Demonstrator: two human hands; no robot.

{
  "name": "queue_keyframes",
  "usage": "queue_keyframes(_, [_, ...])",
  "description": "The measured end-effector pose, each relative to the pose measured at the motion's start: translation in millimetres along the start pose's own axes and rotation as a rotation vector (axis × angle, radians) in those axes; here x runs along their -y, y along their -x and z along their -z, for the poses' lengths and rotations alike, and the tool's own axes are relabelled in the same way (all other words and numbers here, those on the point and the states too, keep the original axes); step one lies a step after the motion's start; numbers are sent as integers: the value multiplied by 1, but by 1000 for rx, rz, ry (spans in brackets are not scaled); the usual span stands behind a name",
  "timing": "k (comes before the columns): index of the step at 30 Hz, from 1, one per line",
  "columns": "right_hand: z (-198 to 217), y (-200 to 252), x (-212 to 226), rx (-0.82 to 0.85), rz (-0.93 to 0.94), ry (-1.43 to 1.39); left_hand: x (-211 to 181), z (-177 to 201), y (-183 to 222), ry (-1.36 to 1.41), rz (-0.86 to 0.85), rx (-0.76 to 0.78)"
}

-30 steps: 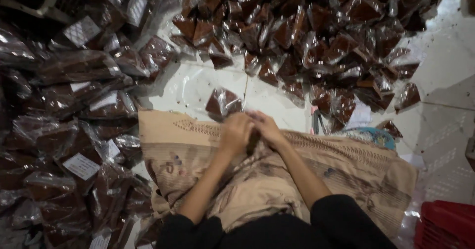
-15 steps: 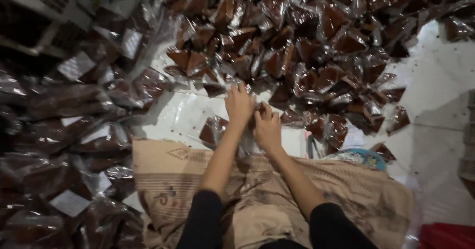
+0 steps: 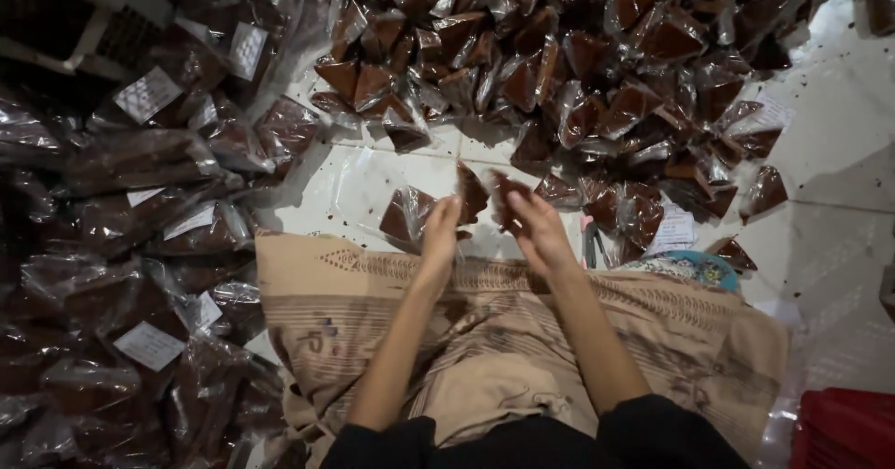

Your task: Sealing plastic bags of food items by folding the tops and stapling them, while also organizing packaging materials.

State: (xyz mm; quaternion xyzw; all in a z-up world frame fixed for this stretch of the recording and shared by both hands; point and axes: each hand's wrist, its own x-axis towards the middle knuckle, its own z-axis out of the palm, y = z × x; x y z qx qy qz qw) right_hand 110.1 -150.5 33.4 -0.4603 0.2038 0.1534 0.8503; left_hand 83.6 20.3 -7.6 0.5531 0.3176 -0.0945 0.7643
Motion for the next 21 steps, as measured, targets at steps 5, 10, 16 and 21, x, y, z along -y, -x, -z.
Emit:
queue_keyframes(5, [-29,31,12,37,165,603,-46,-22,78,-587,-160,-52])
queue_keyframes(10, [30,16,-25,50,447,1548,-28,-12,107,-1039,-335,39])
queue_keyframes(16, [53,17,-32,71,305,1694,-8,3,67,-1293,-477,-110])
queue_keyframes(21, [19,5,-37,-38,-114,926,6,11,80,-1398,-679,101])
